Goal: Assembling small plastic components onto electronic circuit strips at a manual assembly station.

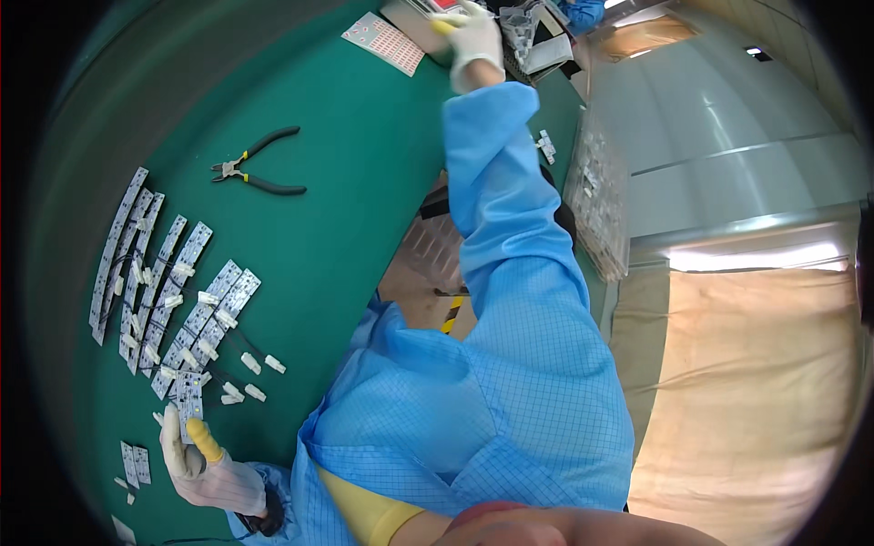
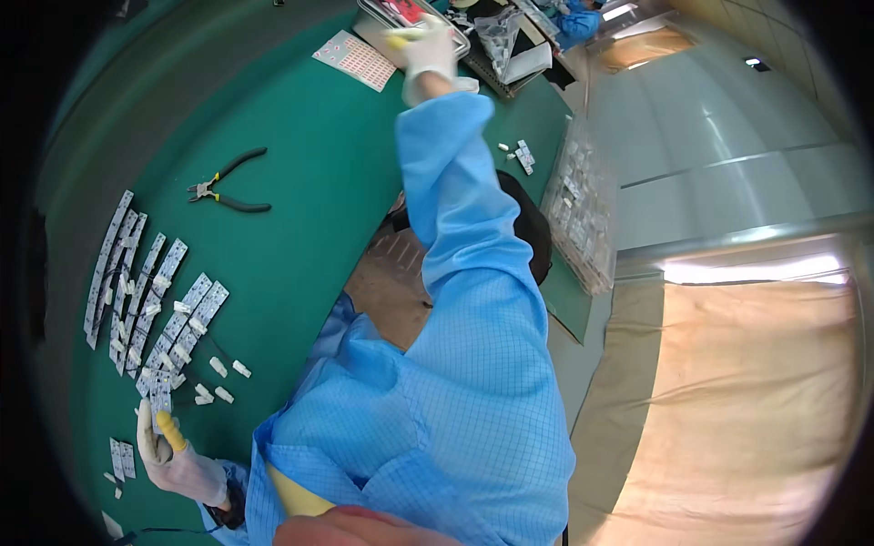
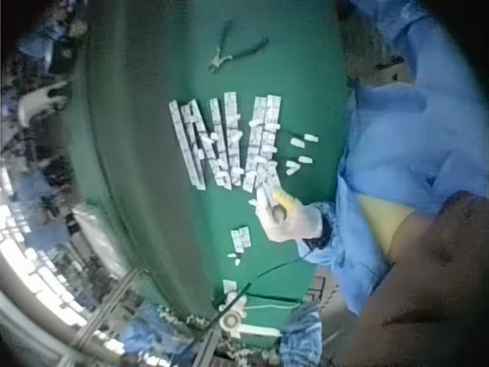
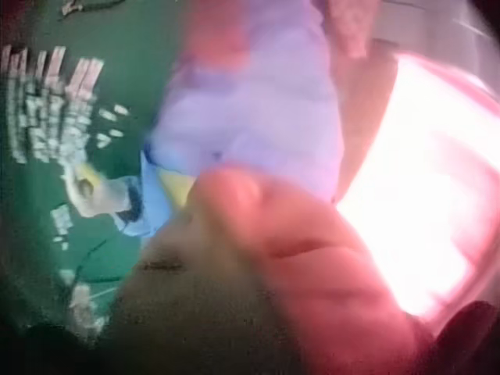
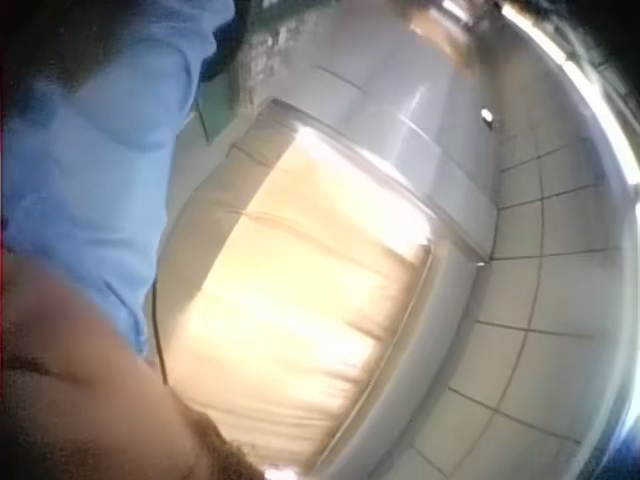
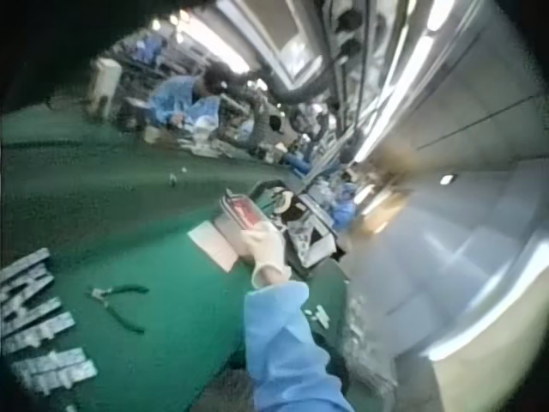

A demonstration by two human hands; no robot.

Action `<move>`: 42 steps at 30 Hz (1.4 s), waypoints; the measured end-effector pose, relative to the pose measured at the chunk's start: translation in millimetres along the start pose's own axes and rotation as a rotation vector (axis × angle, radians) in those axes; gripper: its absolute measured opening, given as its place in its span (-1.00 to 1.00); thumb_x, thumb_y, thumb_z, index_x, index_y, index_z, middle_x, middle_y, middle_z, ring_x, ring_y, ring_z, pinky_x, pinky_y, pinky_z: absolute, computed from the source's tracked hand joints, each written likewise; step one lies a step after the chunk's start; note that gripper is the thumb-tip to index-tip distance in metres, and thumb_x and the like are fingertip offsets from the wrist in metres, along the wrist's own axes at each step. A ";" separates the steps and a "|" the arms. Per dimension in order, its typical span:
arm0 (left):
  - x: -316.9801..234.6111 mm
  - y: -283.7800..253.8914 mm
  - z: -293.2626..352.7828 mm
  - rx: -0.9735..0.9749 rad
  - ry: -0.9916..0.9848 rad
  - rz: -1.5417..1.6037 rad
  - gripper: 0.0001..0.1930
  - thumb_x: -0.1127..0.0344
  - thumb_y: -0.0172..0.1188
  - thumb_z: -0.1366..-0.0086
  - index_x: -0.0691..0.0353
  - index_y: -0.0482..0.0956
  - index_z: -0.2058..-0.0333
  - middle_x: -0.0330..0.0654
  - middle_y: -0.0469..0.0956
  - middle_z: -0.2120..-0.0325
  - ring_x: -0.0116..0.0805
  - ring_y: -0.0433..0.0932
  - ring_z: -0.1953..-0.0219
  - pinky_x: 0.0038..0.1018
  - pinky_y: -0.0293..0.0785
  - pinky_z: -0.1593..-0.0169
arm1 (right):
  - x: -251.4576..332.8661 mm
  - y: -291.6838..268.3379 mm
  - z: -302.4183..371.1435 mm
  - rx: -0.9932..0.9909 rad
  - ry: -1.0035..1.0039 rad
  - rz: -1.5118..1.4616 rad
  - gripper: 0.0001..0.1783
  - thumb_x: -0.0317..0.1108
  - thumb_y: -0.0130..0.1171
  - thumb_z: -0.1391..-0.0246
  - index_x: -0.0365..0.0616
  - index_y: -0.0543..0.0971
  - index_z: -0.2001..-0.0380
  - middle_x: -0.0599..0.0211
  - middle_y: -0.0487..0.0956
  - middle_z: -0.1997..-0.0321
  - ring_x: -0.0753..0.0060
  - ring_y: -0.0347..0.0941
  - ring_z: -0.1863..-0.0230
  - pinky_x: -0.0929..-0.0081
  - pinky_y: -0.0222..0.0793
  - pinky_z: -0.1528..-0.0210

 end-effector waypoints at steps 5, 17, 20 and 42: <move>16.9 8.8 0.6 0.030 -0.049 0.146 -0.71 0.45 0.13 -0.27 0.45 0.47 0.05 -0.03 0.55 0.25 -0.42 0.50 0.32 -0.61 0.40 0.19 | -89.2 -114.4 -50.4 -0.048 0.017 1.031 -0.35 -0.04 0.39 0.24 -0.21 0.55 0.07 0.03 0.62 0.21 0.14 0.57 0.18 0.37 0.45 0.12; 21.4 4.3 -2.4 0.002 0.025 0.108 -0.71 0.45 0.15 -0.26 0.43 0.50 0.06 -0.05 0.56 0.24 -0.42 0.52 0.27 -0.62 0.42 0.21 | -71.8 -64.4 -29.2 -0.172 0.076 1.486 -0.60 -0.22 0.21 0.06 -0.15 0.48 0.13 0.07 0.57 0.16 -0.07 0.47 0.01 0.05 0.38 0.10; 11.3 9.7 -7.8 0.018 0.041 0.144 -0.71 0.45 0.16 -0.25 0.43 0.50 0.07 -0.06 0.55 0.23 -0.41 0.51 0.26 -0.61 0.41 0.22 | -63.3 -92.9 -48.5 -0.330 0.145 1.315 -0.58 -0.22 0.25 0.12 -0.18 0.48 0.18 0.11 0.55 0.16 -0.04 0.47 0.04 0.06 0.38 0.11; -32.2 -15.8 -7.8 0.076 0.177 0.200 -0.44 0.21 0.44 0.15 0.23 0.54 0.11 -0.18 0.62 0.35 -0.42 0.55 0.44 -0.60 0.46 0.33 | 254.2 195.0 290.1 1.451 0.155 -0.657 -0.51 -0.33 0.20 -0.04 -0.19 0.43 -0.07 0.24 0.59 0.30 0.65 0.38 0.68 0.76 0.31 0.63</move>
Point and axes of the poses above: each hand's wrist, its own z-axis away from the middle knuckle, its own y-axis out of the palm, x = y × z, the point moved 6 cm from there along -z, towards the middle knuckle
